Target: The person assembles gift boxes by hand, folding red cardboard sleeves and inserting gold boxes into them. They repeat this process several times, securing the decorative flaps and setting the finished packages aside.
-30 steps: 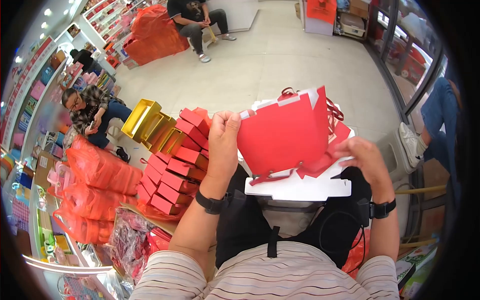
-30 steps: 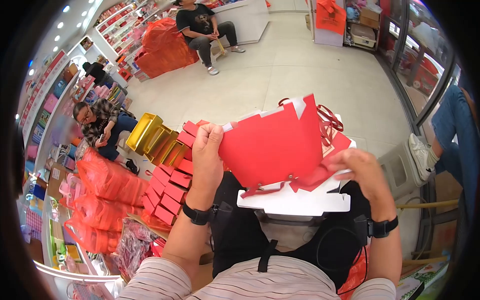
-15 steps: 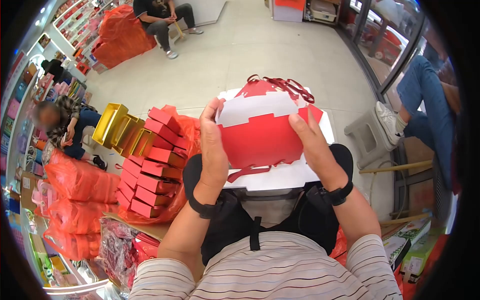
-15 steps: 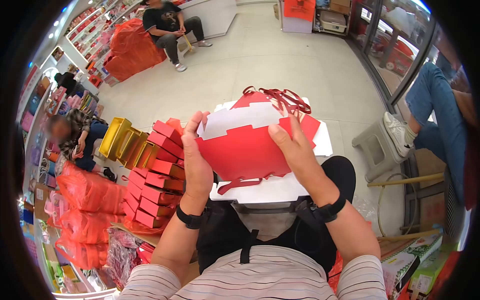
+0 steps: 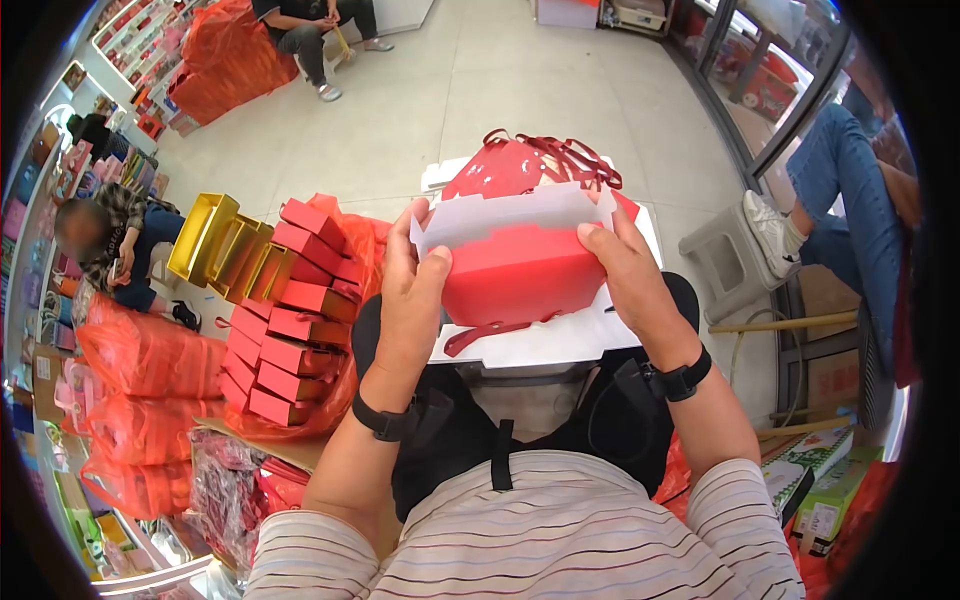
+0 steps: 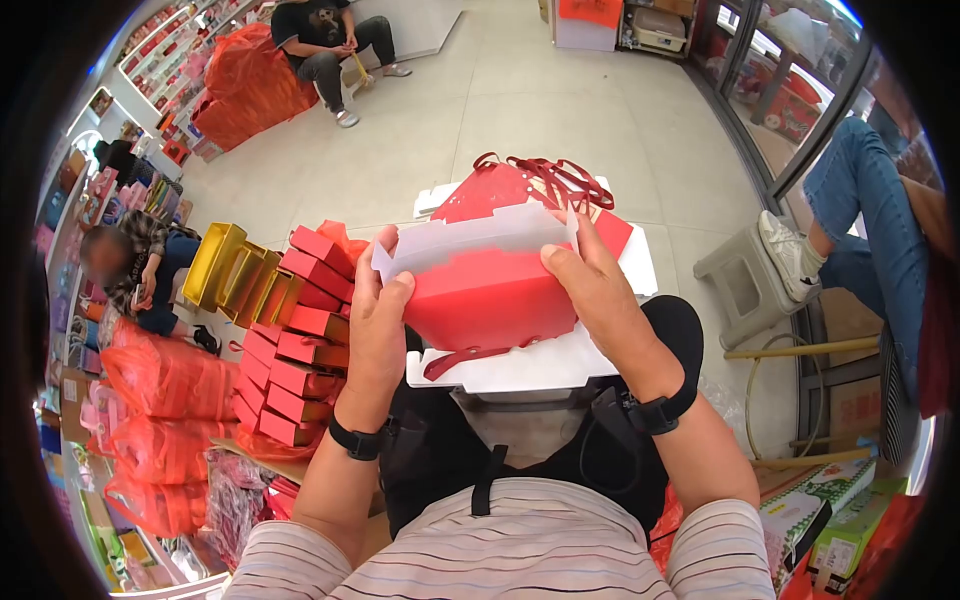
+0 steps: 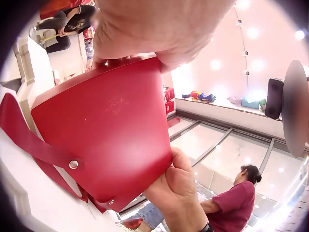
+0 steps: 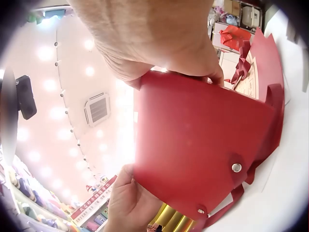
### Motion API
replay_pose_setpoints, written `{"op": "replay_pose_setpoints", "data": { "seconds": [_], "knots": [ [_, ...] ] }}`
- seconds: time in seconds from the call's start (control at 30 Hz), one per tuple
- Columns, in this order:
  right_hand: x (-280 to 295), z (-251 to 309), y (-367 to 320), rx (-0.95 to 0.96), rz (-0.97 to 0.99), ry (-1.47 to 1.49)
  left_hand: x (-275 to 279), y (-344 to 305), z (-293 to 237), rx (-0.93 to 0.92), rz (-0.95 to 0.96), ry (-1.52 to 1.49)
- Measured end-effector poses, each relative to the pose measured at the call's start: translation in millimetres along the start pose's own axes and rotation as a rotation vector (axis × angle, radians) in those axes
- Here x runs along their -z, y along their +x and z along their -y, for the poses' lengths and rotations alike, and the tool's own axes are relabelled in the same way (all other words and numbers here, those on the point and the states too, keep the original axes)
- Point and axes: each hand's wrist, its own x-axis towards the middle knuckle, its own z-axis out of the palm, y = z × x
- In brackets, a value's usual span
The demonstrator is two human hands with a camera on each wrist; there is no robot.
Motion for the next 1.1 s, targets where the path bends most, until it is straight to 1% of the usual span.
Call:
{"op": "replay_pose_setpoints", "data": {
  "seconds": [0.1, 0.17, 0.23, 0.3, 0.33, 0.4, 0.5, 0.6, 0.63, 0.7, 0.73, 0.77, 0.8, 0.87, 0.93, 1.07, 1.1],
  "knots": [
    [1.9, 6.2, -2.7, -0.014, 0.02, -0.102, 1.1, -2.1, 8.6, -0.084, 0.011, 0.155],
    [4.6, 5.7, -3.5, 0.001, 0.026, -0.077, 0.5, -1.9, 11.0, -0.134, -0.007, 0.256],
    [5.3, 1.8, -2.1, 0.027, 0.044, 0.065, -0.2, -2.3, 9.3, -0.156, -0.016, 0.319],
    [11.8, 2.8, -1.8, 0.02, 0.116, 0.342, -2.0, -2.9, 3.9, -0.147, -0.021, 0.342],
    [15.2, 2.6, -2.0, 0.013, 0.153, 0.481, -0.5, -2.8, 4.9, -0.174, -0.003, 0.389],
    [21.3, -2.7, -2.3, -0.027, 0.178, 0.38, 3.5, -2.8, 6.8, -0.224, 0.038, 0.486],
    [21.6, 2.3, -7.0, -0.045, 0.185, 0.163, 1.5, -5.0, 2.3, -0.234, 0.115, 0.517],
    [21.9, 16.7, -9.4, -0.061, 0.177, -0.049, 6.1, -9.3, 0.4, -0.142, 0.171, 0.064],
    [22.2, 20.5, -8.5, -0.073, 0.18, -0.111, 11.0, -7.7, -0.2, -0.099, 0.206, 0.055],
    [25.4, 27.5, -2.6, -0.082, 0.262, -0.167, 21.1, -0.6, -4.2, -0.013, 0.271, 0.041],
    [28.6, 28.2, 0.9, -0.086, 0.302, -0.193, 20.9, -2.3, -7.9, 0.029, 0.271, 0.062],
    [35.2, 16.2, 7.0, -0.111, 0.261, -0.234, 18.1, -3.7, -13.3, 0.067, 0.271, 0.082],
    [33.2, 18.1, 8.4, -0.128, 0.282, -0.237, 16.5, -3.7, -17.5, 0.105, 0.273, 0.101],
    [30.9, 25.0, 8.7, -0.163, 0.319, -0.244, 19.0, -2.2, -14.4, 0.086, 0.268, 0.195],
    [30.9, 25.5, 10.3, -0.154, 0.319, -0.307, 16.7, -1.0, -14.4, 0.081, 0.26, 0.279],
    [28.6, 34.1, 11.3, -0.161, 0.303, -0.495, 17.9, 5.2, -10.0, 0.061, 0.29, 0.32],
    [26.2, 36.7, 10.6, -0.148, 0.301, -0.475, 17.3, 5.6, -11.5, 0.068, 0.29, 0.32]
  ]
}}
